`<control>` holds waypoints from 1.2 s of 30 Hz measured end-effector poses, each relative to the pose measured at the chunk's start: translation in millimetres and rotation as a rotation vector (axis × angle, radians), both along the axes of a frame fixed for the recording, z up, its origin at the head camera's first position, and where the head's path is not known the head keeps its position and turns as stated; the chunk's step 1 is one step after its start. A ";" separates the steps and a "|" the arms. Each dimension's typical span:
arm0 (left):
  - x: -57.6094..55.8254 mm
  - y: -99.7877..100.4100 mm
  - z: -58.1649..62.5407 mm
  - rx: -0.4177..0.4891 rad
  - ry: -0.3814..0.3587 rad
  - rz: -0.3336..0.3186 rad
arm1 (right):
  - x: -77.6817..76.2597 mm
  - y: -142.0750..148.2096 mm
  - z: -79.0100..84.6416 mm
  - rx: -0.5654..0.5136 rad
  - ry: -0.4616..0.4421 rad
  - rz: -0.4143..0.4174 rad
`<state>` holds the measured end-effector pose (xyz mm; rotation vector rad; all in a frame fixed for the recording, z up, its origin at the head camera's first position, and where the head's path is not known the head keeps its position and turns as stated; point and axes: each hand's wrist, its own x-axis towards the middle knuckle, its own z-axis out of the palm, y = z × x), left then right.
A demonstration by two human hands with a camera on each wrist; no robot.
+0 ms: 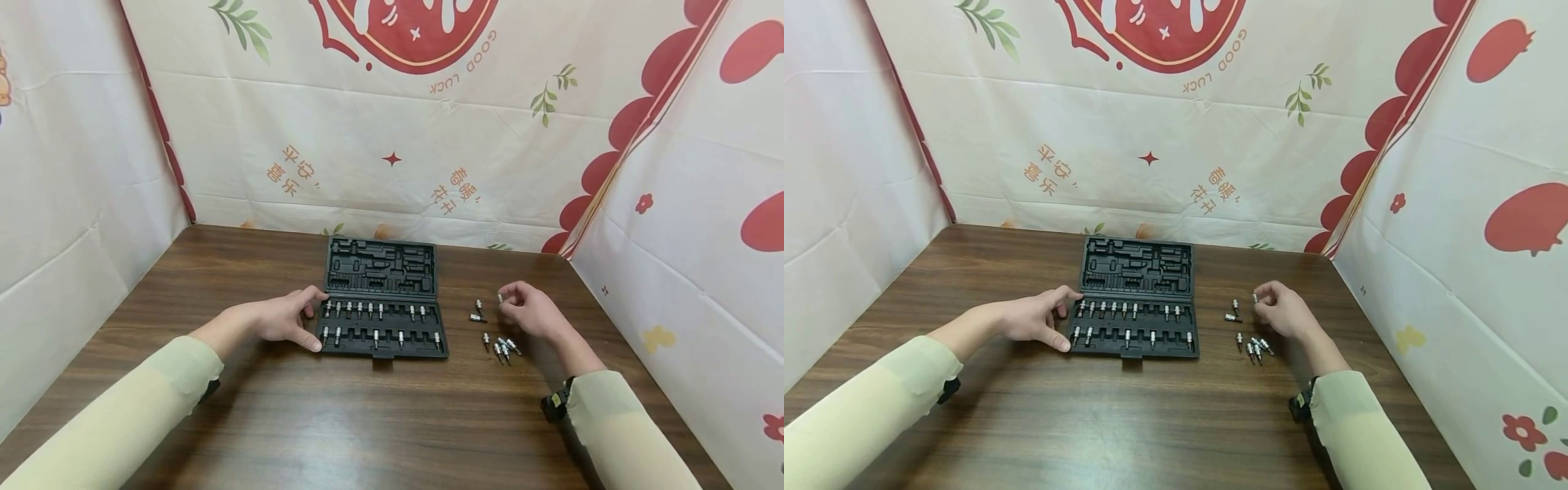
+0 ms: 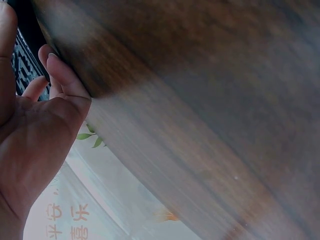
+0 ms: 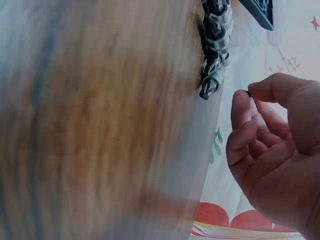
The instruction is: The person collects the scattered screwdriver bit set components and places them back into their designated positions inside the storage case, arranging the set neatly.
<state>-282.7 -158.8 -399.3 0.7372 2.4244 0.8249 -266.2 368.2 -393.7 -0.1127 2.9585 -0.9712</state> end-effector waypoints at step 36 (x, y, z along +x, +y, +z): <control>0.9 -0.2 0.4 -0.011 0.013 -0.007 | 1.3 -47.8 22.4 -0.414 0.027 0.090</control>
